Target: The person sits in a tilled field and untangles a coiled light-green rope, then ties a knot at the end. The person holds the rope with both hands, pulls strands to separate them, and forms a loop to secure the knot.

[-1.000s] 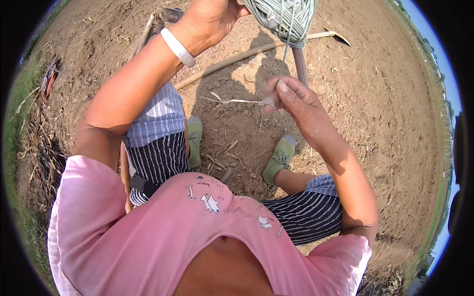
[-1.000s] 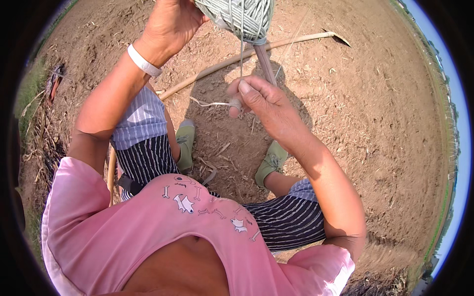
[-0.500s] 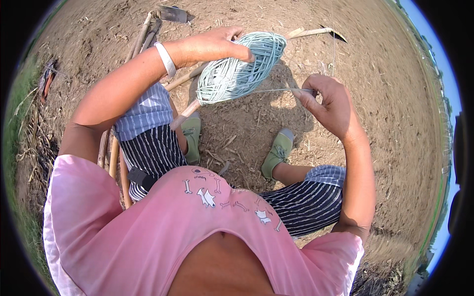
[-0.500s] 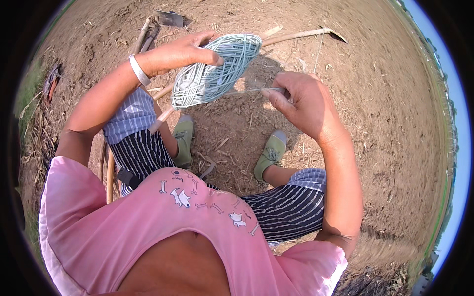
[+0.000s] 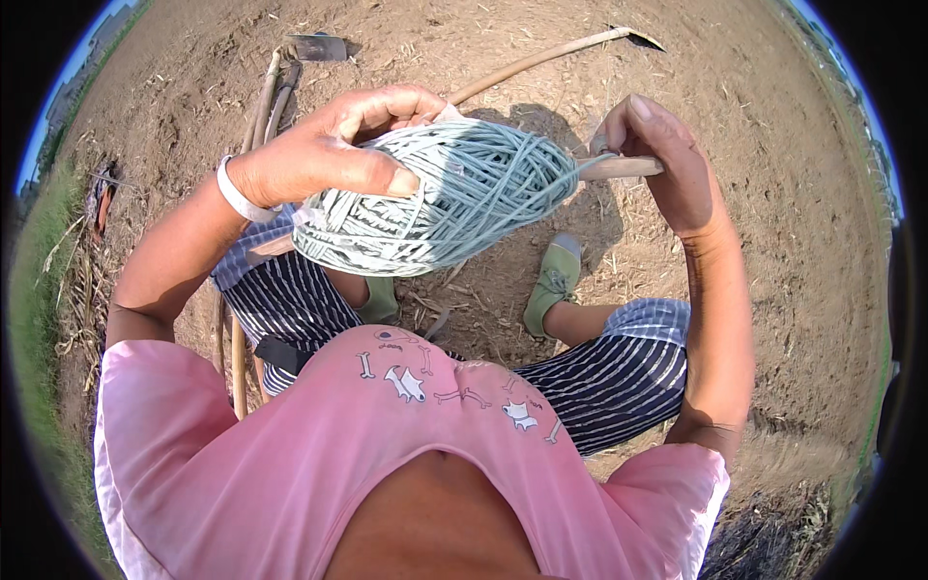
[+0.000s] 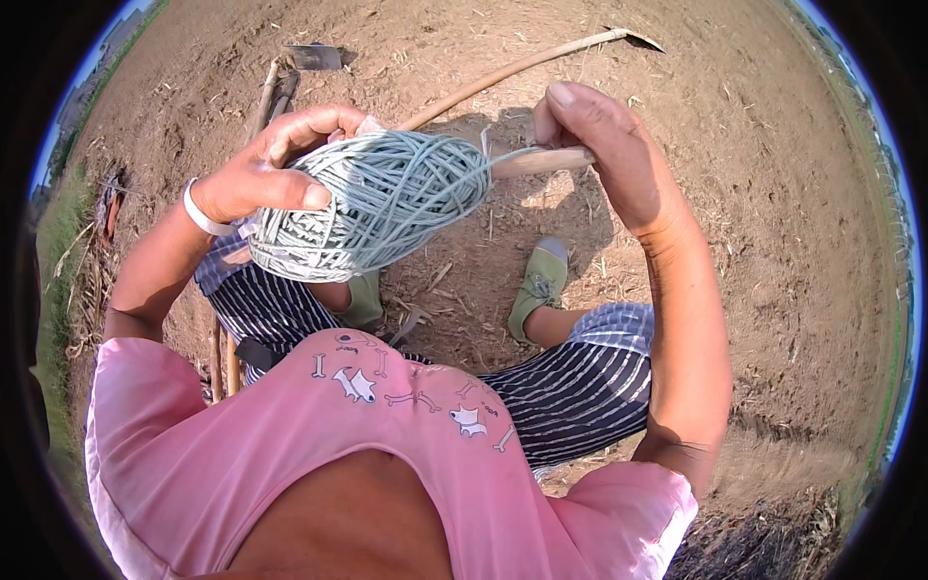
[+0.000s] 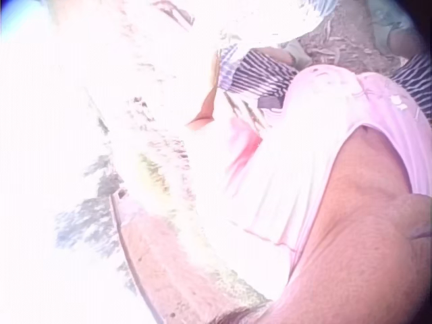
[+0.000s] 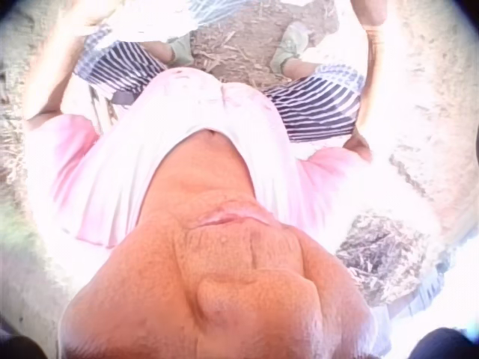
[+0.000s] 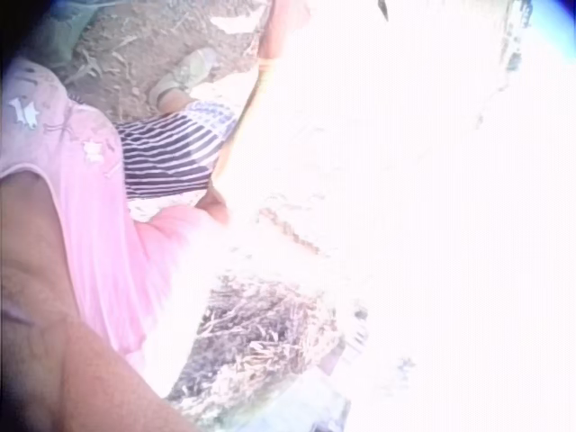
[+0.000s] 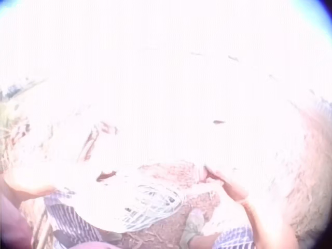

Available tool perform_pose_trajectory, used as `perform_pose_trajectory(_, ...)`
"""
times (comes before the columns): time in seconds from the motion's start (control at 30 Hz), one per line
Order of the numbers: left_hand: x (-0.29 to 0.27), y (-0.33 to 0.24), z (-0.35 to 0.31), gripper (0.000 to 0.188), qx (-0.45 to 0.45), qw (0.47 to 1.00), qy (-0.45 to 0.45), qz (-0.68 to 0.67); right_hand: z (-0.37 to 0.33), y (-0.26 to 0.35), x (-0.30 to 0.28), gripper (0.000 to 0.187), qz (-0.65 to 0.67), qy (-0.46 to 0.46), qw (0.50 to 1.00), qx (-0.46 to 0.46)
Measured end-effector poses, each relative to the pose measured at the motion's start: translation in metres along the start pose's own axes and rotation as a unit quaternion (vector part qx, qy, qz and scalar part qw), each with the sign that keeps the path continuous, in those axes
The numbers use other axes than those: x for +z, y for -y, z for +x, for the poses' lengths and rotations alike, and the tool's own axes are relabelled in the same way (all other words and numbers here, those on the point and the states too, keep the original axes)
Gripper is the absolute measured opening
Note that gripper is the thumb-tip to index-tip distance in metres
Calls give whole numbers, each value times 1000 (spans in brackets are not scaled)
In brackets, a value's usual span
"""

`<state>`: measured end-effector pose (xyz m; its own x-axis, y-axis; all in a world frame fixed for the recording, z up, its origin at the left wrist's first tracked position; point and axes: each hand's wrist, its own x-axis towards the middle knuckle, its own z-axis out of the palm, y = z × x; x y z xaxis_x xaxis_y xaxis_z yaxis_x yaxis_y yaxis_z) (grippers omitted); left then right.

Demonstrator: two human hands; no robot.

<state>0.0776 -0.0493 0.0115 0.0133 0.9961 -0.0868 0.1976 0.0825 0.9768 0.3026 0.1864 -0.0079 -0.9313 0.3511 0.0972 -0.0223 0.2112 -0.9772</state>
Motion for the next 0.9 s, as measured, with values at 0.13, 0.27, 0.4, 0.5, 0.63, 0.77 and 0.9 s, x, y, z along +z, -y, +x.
perform_pose_trajectory(0.13,20,2,-21,70,2,980,-34,-197,2,22,6,62,81,60,994,-30)
perform_pose_trajectory(0.27,31,2,-40,72,59,928,-145,-338,0,22,17,69,73,79,992,-67)
perform_pose_trajectory(0.4,20,11,-60,52,166,832,-170,-502,1,18,34,56,-79,129,988,-17)
perform_pose_trajectory(0.5,4,23,-74,36,181,818,-285,-466,4,-2,44,50,-10,186,980,68)
perform_pose_trajectory(0.63,-3,32,-95,38,91,843,-466,-253,8,-11,62,41,40,239,965,101)
perform_pose_trajectory(0.77,36,30,-121,45,0,839,-541,-61,4,1,86,33,99,309,940,107)
perform_pose_trajectory(0.9,55,46,-149,60,-74,805,-574,132,-10,11,116,33,154,386,898,144)
